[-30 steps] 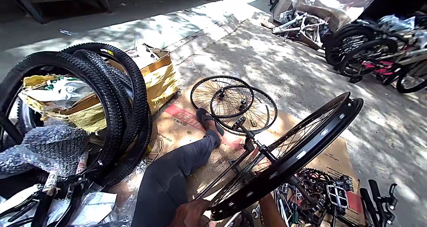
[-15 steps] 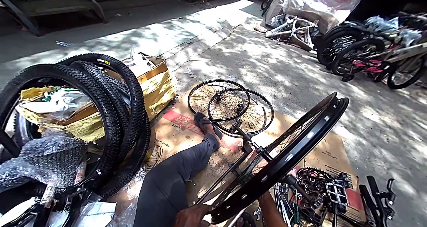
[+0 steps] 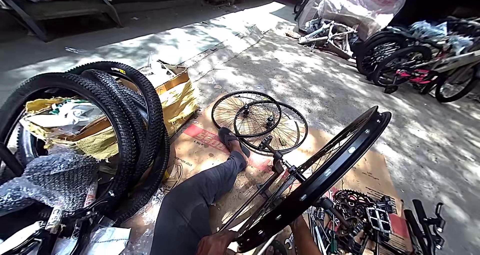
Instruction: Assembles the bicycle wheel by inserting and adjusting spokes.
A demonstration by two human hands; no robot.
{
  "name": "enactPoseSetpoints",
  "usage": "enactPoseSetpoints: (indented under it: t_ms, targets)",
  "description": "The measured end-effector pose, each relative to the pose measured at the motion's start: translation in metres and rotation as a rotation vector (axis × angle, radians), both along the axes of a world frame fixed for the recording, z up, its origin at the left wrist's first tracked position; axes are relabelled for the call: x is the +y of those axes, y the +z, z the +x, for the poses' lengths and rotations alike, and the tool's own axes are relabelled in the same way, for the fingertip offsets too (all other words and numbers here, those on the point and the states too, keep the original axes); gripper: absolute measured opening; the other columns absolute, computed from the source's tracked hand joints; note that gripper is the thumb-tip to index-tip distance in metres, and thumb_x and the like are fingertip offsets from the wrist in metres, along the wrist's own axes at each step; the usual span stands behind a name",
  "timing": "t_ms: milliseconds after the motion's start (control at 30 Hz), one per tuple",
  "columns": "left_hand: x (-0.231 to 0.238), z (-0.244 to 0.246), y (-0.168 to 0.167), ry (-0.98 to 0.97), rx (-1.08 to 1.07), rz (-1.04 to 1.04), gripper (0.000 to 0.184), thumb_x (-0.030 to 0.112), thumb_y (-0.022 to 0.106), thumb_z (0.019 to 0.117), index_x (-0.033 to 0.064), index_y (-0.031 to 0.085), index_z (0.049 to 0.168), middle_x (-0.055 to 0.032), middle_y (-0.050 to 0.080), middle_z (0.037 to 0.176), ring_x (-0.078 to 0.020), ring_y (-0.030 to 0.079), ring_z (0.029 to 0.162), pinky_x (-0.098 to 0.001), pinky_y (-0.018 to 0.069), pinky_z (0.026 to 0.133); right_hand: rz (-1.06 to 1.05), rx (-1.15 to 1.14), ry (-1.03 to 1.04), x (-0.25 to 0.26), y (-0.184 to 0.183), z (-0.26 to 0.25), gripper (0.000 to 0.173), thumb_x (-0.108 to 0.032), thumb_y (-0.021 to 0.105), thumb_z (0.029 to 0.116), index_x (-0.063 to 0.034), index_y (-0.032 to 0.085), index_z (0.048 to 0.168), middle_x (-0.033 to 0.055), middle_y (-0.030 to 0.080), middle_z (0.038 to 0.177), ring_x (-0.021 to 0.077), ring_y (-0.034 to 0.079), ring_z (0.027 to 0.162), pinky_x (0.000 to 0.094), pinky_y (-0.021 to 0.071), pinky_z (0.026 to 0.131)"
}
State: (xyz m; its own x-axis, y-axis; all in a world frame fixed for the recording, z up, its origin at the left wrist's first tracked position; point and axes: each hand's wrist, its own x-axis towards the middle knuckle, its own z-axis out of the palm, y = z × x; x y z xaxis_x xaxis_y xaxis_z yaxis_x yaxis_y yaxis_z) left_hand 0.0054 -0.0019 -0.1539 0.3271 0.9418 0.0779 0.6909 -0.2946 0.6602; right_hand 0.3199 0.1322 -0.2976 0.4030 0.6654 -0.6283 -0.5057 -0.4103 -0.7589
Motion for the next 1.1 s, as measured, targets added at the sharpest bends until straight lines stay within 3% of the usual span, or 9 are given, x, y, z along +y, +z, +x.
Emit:
enactPoseSetpoints:
  t_ms: [267,467,600,733,800,900,1000,1067,1100]
  targets:
    - [0.000,0.000,-0.001,0.010,0.005,0.012,0.035,0.038,0.072,0.0902,0.0051,0.076,0.102,-0.0121,0.076,0.091,-0.0280,0.075,0.079,-0.0500,0.0603,0.067,-0.037,0.019,-0.041,0.007,-0.009,0.004,0.037,-0.026,0.030,0.1117,-0.0016,0.053,0.128,0.0190,0.065,0.107,0.0275,0.063,0.085,0.0456,0.0523,0.065]
    - [0.001,0.000,-0.003,0.010,-0.032,0.045,0.036,0.039,0.074,0.0898,0.0078,0.075,0.107,-0.0093,0.076,0.101,-0.0236,0.075,0.088,-0.0460,0.0620,0.073,-0.045,0.025,-0.024,0.005,-0.004,0.004,0.035,-0.026,0.030,0.1119,-0.0032,0.052,0.127,0.0177,0.064,0.107,0.0266,0.063,0.086,0.0452,0.0526,0.066]
    - [0.002,0.001,-0.003,-0.001,-0.025,0.077,0.032,0.036,0.074,0.0896,0.0049,0.075,0.099,-0.0114,0.074,0.089,-0.0250,0.074,0.077,-0.0443,0.0606,0.066,-0.093,0.022,-0.034,0.007,0.008,0.000,0.034,-0.027,0.030,0.1120,-0.0044,0.053,0.125,0.0157,0.065,0.106,0.0243,0.062,0.086,0.0434,0.0516,0.066]
    - [0.005,0.001,-0.013,-0.056,0.052,-0.076,0.029,0.032,0.068,0.0924,0.0039,0.073,0.097,-0.0137,0.074,0.090,-0.0303,0.074,0.080,-0.0511,0.0592,0.070,0.247,-0.044,-0.009,-0.001,-0.044,0.008,0.040,-0.026,0.031,0.1107,0.0064,0.051,0.123,0.0238,0.066,0.098,0.0270,0.065,0.075,0.0411,0.0525,0.053]
    - [0.006,0.001,-0.009,-0.072,0.086,-0.100,0.029,0.033,0.068,0.0928,0.0044,0.073,0.098,-0.0139,0.074,0.091,-0.0315,0.074,0.081,-0.0522,0.0586,0.070,-0.039,0.005,-0.011,0.005,-0.004,0.001,0.037,-0.028,0.028,0.1122,-0.0041,0.053,0.127,0.0166,0.064,0.107,0.0256,0.061,0.086,0.0446,0.0514,0.067]
    - [0.003,-0.002,0.026,-0.030,0.002,0.155,0.035,0.038,0.068,0.0939,0.0050,0.073,0.102,-0.0100,0.075,0.085,-0.0235,0.074,0.075,-0.0436,0.0601,0.065,-0.085,-0.005,-0.014,0.003,0.017,-0.006,0.038,-0.026,0.029,0.1126,-0.0023,0.052,0.130,0.0174,0.062,0.109,0.0246,0.060,0.087,0.0429,0.0519,0.069]
    - [0.004,-0.006,0.076,0.062,-0.410,0.322,0.043,0.034,0.073,0.0957,0.0072,0.066,0.129,-0.0088,0.077,0.106,-0.0148,0.075,0.094,-0.0350,0.0635,0.084,-0.036,0.006,-0.016,-0.002,-0.001,0.000,0.039,-0.029,0.028,0.1125,-0.0036,0.053,0.129,0.0174,0.064,0.108,0.0258,0.062,0.086,0.0440,0.0528,0.067]
    - [0.010,-0.013,0.091,0.029,-0.517,0.364,0.061,0.038,0.080,0.0895,0.0144,0.056,0.141,-0.0120,0.069,0.130,-0.0206,0.069,0.115,-0.0400,0.0597,0.097,-0.020,0.008,-0.017,-0.007,-0.007,0.002,0.039,-0.033,0.027,0.1122,-0.0073,0.054,0.123,0.0137,0.064,0.103,0.0237,0.061,0.081,0.0412,0.0514,0.062]
    - [0.013,-0.015,0.090,0.017,-0.498,0.381,0.065,0.041,0.082,0.0866,0.0144,0.056,0.140,-0.0132,0.066,0.135,-0.0226,0.065,0.122,-0.0415,0.0575,0.101,-0.017,0.016,-0.028,-0.005,-0.009,0.002,0.038,-0.032,0.027,0.1118,-0.0074,0.054,0.122,0.0132,0.064,0.101,0.0240,0.061,0.080,0.0415,0.0506,0.062]
